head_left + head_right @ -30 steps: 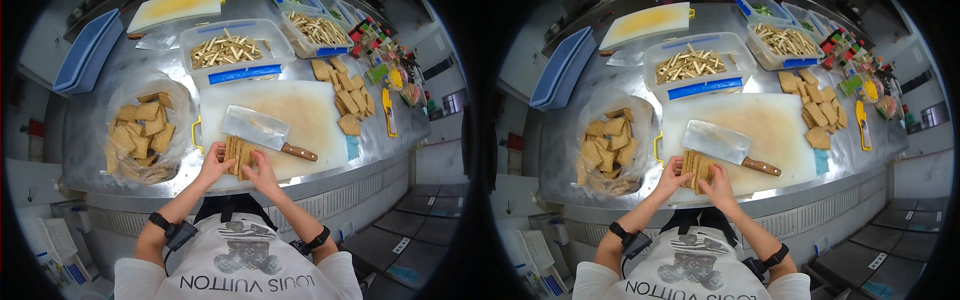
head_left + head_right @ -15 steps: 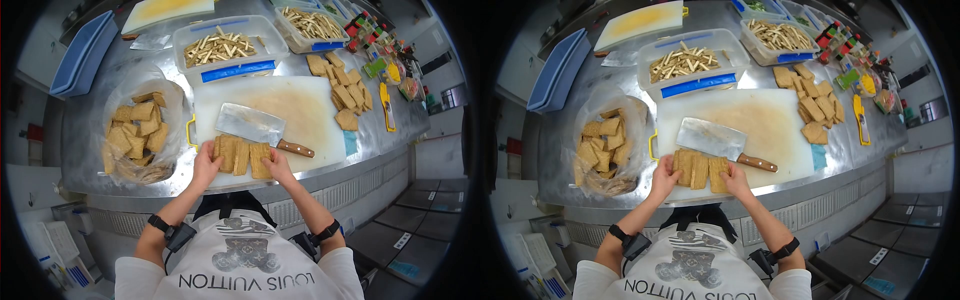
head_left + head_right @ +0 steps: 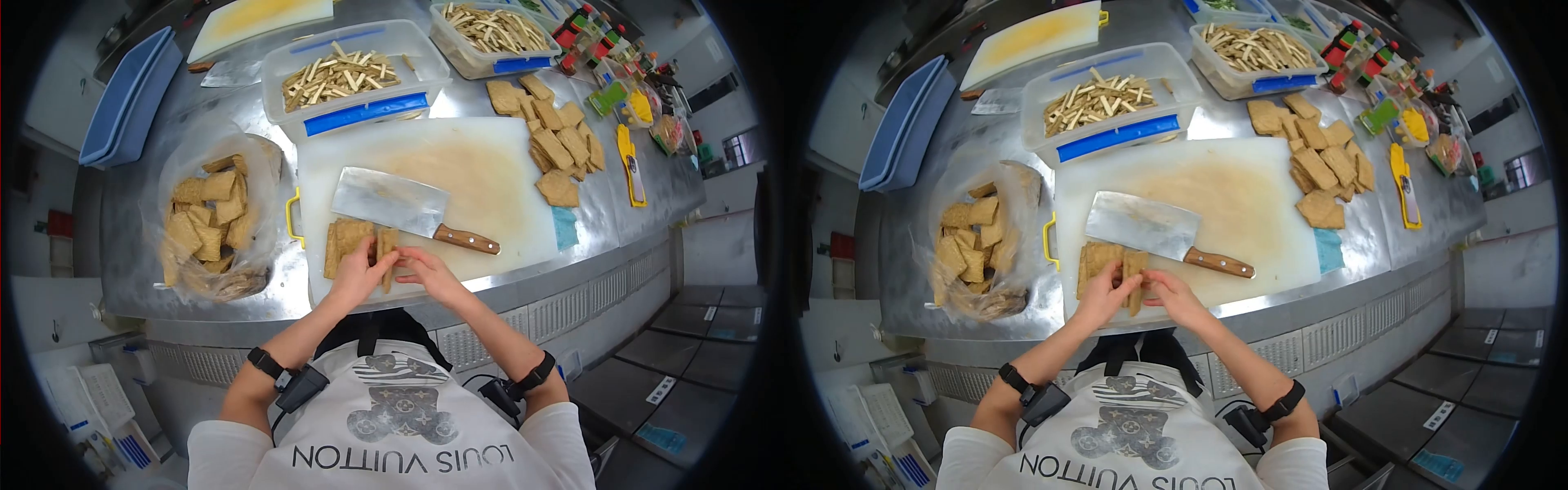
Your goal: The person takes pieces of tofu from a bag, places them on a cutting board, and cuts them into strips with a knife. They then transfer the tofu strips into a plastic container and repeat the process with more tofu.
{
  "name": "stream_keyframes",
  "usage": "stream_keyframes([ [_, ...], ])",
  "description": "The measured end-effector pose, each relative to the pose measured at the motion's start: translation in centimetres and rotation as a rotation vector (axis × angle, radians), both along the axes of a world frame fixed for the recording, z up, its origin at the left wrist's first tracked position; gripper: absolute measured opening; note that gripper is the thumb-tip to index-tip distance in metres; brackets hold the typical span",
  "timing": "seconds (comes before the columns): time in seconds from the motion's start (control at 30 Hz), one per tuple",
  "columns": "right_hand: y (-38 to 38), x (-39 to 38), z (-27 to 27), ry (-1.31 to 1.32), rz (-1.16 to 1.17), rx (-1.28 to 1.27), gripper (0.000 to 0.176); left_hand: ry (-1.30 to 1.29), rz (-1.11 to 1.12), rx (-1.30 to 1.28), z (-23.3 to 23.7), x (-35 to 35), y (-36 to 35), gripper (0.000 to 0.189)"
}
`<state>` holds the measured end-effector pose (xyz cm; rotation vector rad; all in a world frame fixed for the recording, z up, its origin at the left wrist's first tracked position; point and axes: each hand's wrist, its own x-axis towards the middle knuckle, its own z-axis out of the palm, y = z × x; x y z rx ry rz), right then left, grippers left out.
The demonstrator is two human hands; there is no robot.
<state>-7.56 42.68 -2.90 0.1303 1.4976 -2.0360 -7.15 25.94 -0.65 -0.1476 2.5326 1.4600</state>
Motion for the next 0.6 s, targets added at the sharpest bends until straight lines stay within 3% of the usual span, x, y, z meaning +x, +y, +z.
stream_keyframes([
  [0.07,0.4,0.5,-0.3,0.101,0.084,0.022,0.034,-0.026,-0.096,-0.300,0.9,-0.3,0.2,0.034],
  [0.1,0.5,0.6,-0.1,0.153,0.126,0.032,0.033,-0.058,-0.073,-0.156,0.3,-0.3,-0.1,0.033],
  [0.27,5.4,-1.9,1.9,0.612,0.013,0.556,0.030,-0.246,0.150,0.564,-1.3,0.0,-1.7,0.025],
  [0.3,6.0,-2.2,2.6,0.687,-0.024,0.645,0.030,-0.262,0.147,0.594,-1.1,0.1,-1.7,0.025],
  [0.5,2.9,-1.6,3.1,0.293,0.043,0.291,0.037,-0.356,0.094,0.618,0.4,-0.2,-0.7,0.029],
  [0.6,1.9,-2.0,4.3,0.371,0.121,0.700,0.035,-0.357,0.083,0.703,0.3,-1.0,-0.1,0.037],
])
